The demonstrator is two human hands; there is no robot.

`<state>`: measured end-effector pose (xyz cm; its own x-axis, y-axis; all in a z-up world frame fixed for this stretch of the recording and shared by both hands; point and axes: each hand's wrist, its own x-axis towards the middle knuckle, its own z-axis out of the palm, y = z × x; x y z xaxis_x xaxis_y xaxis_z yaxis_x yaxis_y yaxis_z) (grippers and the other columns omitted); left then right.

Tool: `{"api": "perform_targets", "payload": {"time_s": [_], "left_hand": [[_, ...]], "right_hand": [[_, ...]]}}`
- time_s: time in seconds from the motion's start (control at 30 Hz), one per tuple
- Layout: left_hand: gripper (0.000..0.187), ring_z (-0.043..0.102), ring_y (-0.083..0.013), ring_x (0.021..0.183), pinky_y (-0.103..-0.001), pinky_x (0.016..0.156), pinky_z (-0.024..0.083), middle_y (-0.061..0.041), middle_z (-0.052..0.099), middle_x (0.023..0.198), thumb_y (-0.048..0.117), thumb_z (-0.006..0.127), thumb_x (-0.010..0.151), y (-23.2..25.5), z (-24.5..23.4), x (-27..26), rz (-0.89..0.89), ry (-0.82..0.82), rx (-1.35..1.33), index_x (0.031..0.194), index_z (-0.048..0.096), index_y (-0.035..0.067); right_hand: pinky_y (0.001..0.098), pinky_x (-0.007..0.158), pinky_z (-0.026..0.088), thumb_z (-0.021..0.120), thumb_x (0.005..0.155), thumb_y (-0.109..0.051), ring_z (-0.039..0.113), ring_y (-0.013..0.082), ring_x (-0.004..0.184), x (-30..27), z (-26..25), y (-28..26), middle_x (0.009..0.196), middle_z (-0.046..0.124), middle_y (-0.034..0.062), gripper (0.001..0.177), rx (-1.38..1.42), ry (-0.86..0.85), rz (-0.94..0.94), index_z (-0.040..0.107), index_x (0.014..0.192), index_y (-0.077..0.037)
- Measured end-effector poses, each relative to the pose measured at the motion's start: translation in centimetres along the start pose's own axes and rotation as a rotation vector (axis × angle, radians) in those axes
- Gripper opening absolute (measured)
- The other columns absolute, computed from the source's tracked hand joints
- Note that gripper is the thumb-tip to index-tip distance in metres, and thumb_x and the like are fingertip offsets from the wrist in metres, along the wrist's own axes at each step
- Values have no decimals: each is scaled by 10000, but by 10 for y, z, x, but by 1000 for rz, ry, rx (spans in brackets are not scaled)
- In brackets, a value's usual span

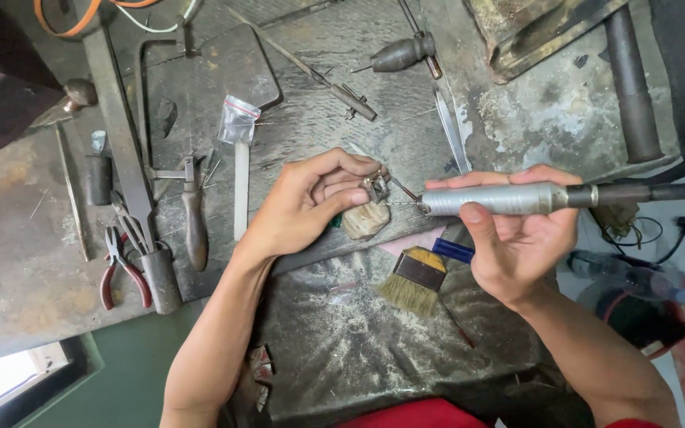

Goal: Polishing a small metal jewelry component using a rotary tool and cleaning it with a brush on a jewelry workbench.

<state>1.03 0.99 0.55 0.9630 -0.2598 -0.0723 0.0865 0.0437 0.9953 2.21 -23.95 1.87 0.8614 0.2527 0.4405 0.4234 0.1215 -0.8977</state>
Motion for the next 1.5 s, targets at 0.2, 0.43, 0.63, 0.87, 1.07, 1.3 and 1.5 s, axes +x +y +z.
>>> {"api": "perform_targets", "payload": {"time_s": [0.2,0.43,0.63,0.87,1.07,1.3,1.5], "left_hand": [[151,624,-287,1339,-335,1117,554,-231,671,1323,45,643,988,9,3,-1,0,-46,-25,1124,584,15],[121,613,-272,1345,-304,1091,547,-248,664,1350,59,645,986,9,4,1,-33,-38,29,1083,575,41],[119,595,-297,1363,-335,1116,546,-265,664,1332,36,631,991,10,3,0,-12,-57,33,1061,535,46],[123,598,-297,1363,-363,1144,532,-246,672,1323,50,634,991,12,3,0,-10,-64,66,1049,526,67],[141,596,-300,1366,-374,1134,539,-249,678,1311,46,635,989,12,4,1,-12,-64,71,1014,502,84],[183,621,-308,1337,-384,1079,573,-248,701,1278,95,644,990,15,4,2,13,-50,202,966,463,90],[177,637,-300,1320,-389,1084,572,-218,723,1245,88,661,980,14,4,2,9,-42,228,970,484,82]], "right_hand": [[637,927,721,586,1029,24,719,393,977,-3,1,3,1064,630,304,402,-5,-19,-49,295,1279,-93],[658,938,706,575,1025,18,714,406,979,1,3,-2,1036,628,325,408,-34,-54,-28,276,1277,-97],[661,906,712,565,1040,-10,704,388,923,2,6,-3,978,608,306,405,-59,-34,-39,269,1297,-109],[660,899,716,564,1044,-14,701,380,918,1,6,-1,972,590,301,401,-92,-25,-67,267,1301,-95],[669,887,728,575,1037,15,710,394,914,4,7,-5,1066,520,278,412,-156,-40,-117,268,1303,-52],[659,888,727,576,1040,107,729,468,932,-2,6,3,1049,600,353,523,-168,-76,-180,269,1427,-68],[605,838,744,604,1022,66,750,465,878,7,10,-8,1039,568,329,453,-197,-69,-90,270,1316,-19]]}}
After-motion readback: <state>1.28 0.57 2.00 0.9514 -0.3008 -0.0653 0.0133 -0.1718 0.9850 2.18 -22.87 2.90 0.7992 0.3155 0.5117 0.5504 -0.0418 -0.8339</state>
